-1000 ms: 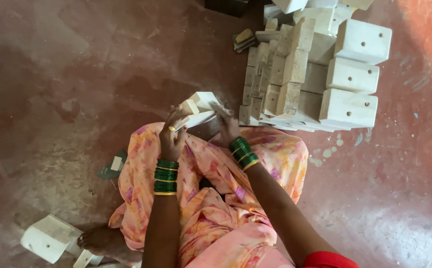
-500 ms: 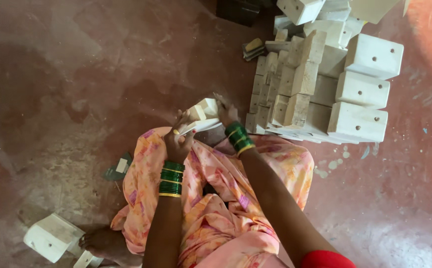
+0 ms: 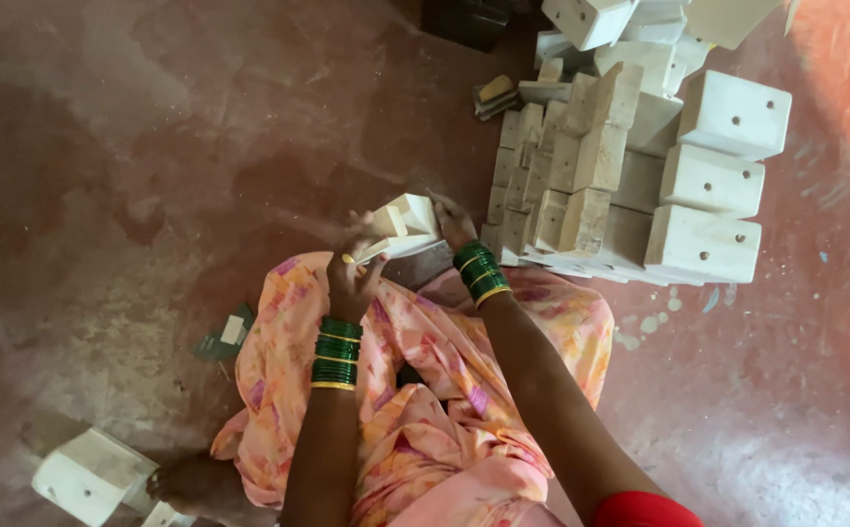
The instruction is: The person sits on the floor and smooths small white blocks one at a time, rubbing the surfaces and edges of each block by hand, then sets the finished block aside and picks up the next one from the stacks around them.
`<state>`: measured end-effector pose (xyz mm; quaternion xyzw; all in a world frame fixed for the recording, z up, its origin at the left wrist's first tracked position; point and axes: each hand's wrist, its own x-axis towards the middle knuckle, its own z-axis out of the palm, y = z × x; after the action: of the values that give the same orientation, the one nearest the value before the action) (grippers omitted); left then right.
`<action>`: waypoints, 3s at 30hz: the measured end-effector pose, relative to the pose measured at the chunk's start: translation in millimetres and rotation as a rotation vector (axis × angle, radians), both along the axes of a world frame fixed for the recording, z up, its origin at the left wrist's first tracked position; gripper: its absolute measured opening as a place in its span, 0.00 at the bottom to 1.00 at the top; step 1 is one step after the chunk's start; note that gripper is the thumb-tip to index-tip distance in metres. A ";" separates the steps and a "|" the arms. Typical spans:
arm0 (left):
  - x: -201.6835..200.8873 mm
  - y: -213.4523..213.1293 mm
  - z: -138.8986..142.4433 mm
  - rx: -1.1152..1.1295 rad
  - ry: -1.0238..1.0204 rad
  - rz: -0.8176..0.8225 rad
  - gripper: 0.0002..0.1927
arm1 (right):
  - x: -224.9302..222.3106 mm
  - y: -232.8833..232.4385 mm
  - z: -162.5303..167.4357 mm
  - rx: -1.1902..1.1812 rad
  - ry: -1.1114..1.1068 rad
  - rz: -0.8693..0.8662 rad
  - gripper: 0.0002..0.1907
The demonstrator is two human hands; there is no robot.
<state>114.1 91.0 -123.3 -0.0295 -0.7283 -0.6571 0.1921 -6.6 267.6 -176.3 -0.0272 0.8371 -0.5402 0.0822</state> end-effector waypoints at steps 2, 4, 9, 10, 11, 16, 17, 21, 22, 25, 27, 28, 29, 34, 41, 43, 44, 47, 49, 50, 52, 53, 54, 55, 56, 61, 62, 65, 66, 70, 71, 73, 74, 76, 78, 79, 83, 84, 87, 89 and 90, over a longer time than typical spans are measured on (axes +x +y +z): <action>2.2 -3.5 0.0 0.286 -0.176 -0.057 0.21 | -1.3 -1.6 -0.8 -0.178 -0.103 -0.063 0.19; 5.4 -10.3 0.0 0.347 -0.196 -0.036 0.31 | 0.3 -6.5 0.1 -0.443 -0.302 -0.195 0.19; 5.7 -22.0 -2.7 -0.177 0.033 0.178 0.15 | 13.0 -19.0 6.8 -0.377 0.160 -0.118 0.18; 5.1 -22.7 -2.5 -0.243 0.034 0.190 0.21 | 15.4 -18.8 8.4 -0.397 0.221 -0.092 0.18; 4.9 -22.6 -2.8 -0.308 0.035 0.198 0.28 | 17.7 -17.3 9.6 -0.343 0.142 -0.140 0.19; 6.5 -19.9 -10.6 0.146 -0.247 -0.088 0.35 | 25.1 2.4 9.9 0.051 0.264 -0.163 0.17; 6.6 -19.1 -12.2 0.142 -0.246 -0.148 0.36 | 26.2 7.2 8.5 -0.052 0.187 -0.044 0.16; 3.6 -12.0 -19.6 -0.012 -0.115 -0.122 0.30 | 27.1 21.1 0.1 0.006 0.094 0.234 0.16; 2.6 -9.6 -20.9 0.002 -0.074 -0.129 0.30 | 26.0 22.8 -1.8 0.137 0.117 0.254 0.17; 0.0 -0.3 -22.9 0.042 -0.070 -0.110 0.29 | 22.6 23.0 -3.9 0.290 -0.018 0.047 0.14; -0.1 4.7 -22.4 0.078 -0.101 -0.082 0.28 | 22.1 20.4 -2.0 0.222 0.040 0.055 0.15; -0.4 5.9 -22.1 0.100 -0.109 -0.065 0.28 | 23.2 18.9 -1.9 0.188 0.075 0.060 0.15; -0.6 6.3 -21.5 0.122 -0.124 -0.048 0.28 | 24.9 17.2 -0.6 0.104 0.122 0.108 0.15; -6.4 -5.8 -23.1 0.369 -0.160 0.144 0.34 | 42.3 13.6 -3.9 0.070 -0.031 0.058 0.18; -2.9 -24.6 -25.4 0.461 -0.372 0.361 0.23 | 34.1 4.5 -17.6 -0.055 -0.168 -0.266 0.15; -0.4 -26.8 -23.4 0.388 -0.356 0.423 0.19 | 19.2 -4.4 -13.1 -0.341 -0.060 -0.258 0.15; -0.9 -28.1 -21.5 0.351 -0.335 0.454 0.18 | 10.4 -9.6 -9.2 -0.397 -0.069 -0.196 0.17; -5.2 -30.7 -16.9 0.324 -0.206 0.455 0.22 | -17.5 -24.0 3.9 -0.417 -0.058 -0.115 0.19; -9.5 -33.2 -15.4 0.221 -0.020 0.414 0.20 | -33.4 -33.0 9.2 -0.389 0.008 -0.054 0.19; -10.9 -34.6 -15.3 0.169 0.071 0.395 0.20 | -39.2 -37.4 10.3 -0.376 0.046 -0.010 0.18; -12.7 -35.8 -17.2 0.167 -0.034 0.406 0.17 | -44.8 -45.3 9.9 -0.376 0.105 0.031 0.18; -13.8 -35.7 -19.0 0.168 -0.086 0.408 0.16 | -44.5 -48.5 7.9 -0.391 0.130 0.028 0.18; -14.6 -35.4 -21.2 0.075 -0.135 0.412 0.16 | -41.9 -51.0 5.3 -0.406 0.155 0.023 0.19; -15.4 -34.5 -23.7 -0.017 -0.186 0.411 0.16 | -37.3 -53.0 3.2 -0.268 0.244 0.035 0.19; -16.6 -33.3 -26.4 -0.110 -0.239 0.406 0.17 | -31.2 -54.1 1.2 -0.128 0.329 0.045 0.19; -26.2 -25.2 -40.8 -0.180 -0.006 0.299 0.16 | -8.1 -43.8 -7.9 0.379 0.250 0.221 0.22; -28.0 -23.1 -43.1 -0.209 -0.010 0.287 0.17 | -10.5 -39.4 -11.5 0.475 0.207 0.260 0.23; -29.4 -14.5 -48.0 -0.262 -0.097 0.233 0.19 | -31.6 -30.2 -27.7 0.394 0.099 0.263 0.21; -28.7 -12.7 -50.2 -0.284 -0.068 0.239 0.19 | -40.5 -29.1 -33.5 0.305 0.085 0.240 0.20; -29.0 -11.3 -51.6 -0.318 -0.120 0.251 0.19 | -57.9 -42.9 -40.0 0.080 0.148 0.334 0.18; -30.2 -12.5 -51.9 -0.317 -0.177 0.252 0.19 | -55.6 -47.4 -39.5 0.038 0.162 0.378 0.18; -31.0 -15.5 -52.3 -0.219 -0.076 0.260 0.18 | -44.5 -53.9 -34.7 -0.033 0.141 0.491 0.18; -30.3 -16.6 -52.4 -0.171 -0.033 0.263 0.18 | -36.8 -55.9 -26.9 -0.062 0.133 0.543 0.18; -29.3 -18.9 -51.4 -0.176 0.024 0.205 0.18 | -25.2 -56.5 -10.0 -0.107 0.089 0.561 0.18; -26.9 -18.8 -48.0 -0.192 0.016 0.178 0.19 | -21.0 -55.0 2.2 -0.202 -0.034 0.521 0.18; -26.8 -18.3 -45.4 -0.206 -0.011 0.188 0.19 | -22.5 -54.7 4.8 -0.027 -0.025 0.509 0.18; -29.7 -18.6 -32.7 -0.178 -0.064 0.259 0.18 | -37.8 -55.3 -13.1 0.314 0.154 0.468 0.18; -30.5 -21.1 -29.9 -0.210 -0.006 0.240 0.17 | -39.9 -55.2 -21.5 0.283 0.187 0.456 0.17; -22.4 -29.6 -21.8 -0.297 0.071 0.226 0.12 | -37.9 -52.7 -41.8 0.204 0.178 0.372 0.13; -9.6 -38.2 -26.0 -0.351 0.015 0.237 0.14 | -28.4 -43.6 -49.7 0.145 0.094 0.277 0.11; -2.4 -42.9 -26.3 -0.364 -0.064 0.240 0.18 | -21.9 -37.5 -51.5 0.083 0.018 0.228 0.10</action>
<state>111.8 48.1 -149.6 0.0440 -0.8389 -0.4878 0.2372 -28.5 230.2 -227.8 -0.1235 0.8510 -0.4918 0.1365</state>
